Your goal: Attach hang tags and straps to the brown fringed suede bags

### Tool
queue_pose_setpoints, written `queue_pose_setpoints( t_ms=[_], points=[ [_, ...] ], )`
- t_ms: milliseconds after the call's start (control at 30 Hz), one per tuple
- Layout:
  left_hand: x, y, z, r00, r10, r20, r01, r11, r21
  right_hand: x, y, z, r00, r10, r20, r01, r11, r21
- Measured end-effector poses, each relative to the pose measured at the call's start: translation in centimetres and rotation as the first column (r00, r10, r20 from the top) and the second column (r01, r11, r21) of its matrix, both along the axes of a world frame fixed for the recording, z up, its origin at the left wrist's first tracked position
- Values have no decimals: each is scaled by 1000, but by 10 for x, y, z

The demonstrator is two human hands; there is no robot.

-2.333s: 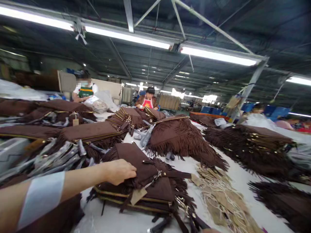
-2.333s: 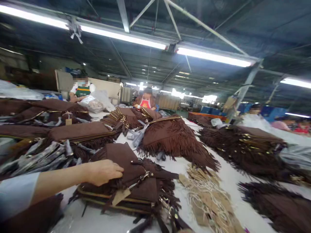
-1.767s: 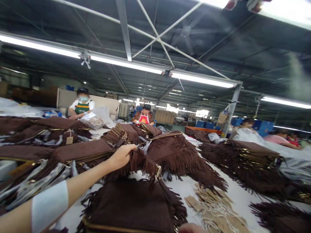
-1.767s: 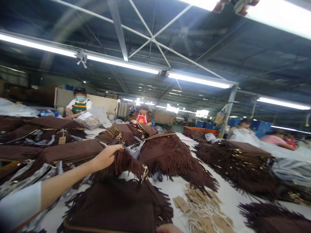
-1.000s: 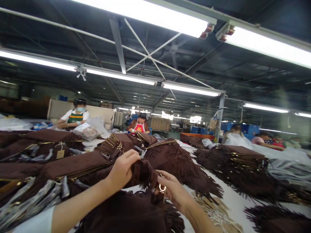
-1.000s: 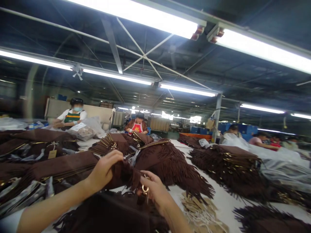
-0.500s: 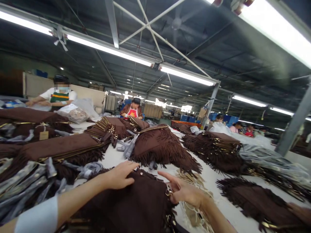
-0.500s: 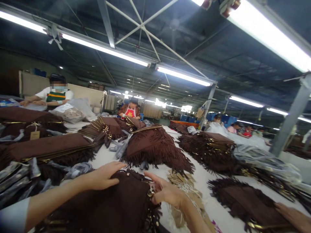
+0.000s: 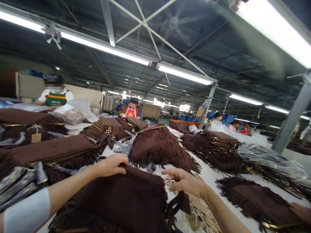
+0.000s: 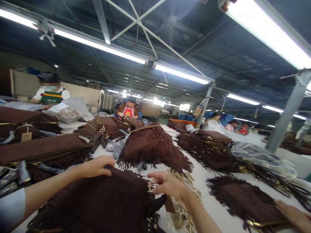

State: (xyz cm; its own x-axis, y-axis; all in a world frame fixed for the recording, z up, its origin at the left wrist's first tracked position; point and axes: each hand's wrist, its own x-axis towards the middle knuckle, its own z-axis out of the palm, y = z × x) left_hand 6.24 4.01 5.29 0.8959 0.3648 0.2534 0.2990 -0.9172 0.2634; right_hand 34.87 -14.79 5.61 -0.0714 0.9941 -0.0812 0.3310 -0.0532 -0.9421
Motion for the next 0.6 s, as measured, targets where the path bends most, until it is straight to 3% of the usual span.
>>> queue_pose_setpoints(
  t_ms=[100,200,267,300,333,400,500,600],
  points=[
    [-9,-12,36,997,52,50,-62,972,226,2,10,28,999,-26,21,23,993,114],
    [-20,-25,75,982,117,148,-171,882,438,1,9,65,988,-67,140,23,956,293],
    [-27,-34,86,964,163,211,-250,829,501,-5,4,82,946,-123,299,-21,899,437],
    [-31,-37,84,957,191,219,-279,814,510,-8,1,85,915,-156,373,-55,866,497],
    [-33,-40,77,954,219,205,-295,810,508,-12,-2,83,886,-174,430,-91,843,530],
    [-37,-45,46,961,254,112,-276,835,477,-20,-6,65,863,-158,481,-133,846,516],
    [-38,-55,-21,964,253,-78,-210,912,353,-27,-12,13,828,-68,557,-167,918,360],
    [-36,-67,-77,956,244,-166,-174,921,349,-30,-20,-32,781,-28,624,-158,958,241]
  ],
)
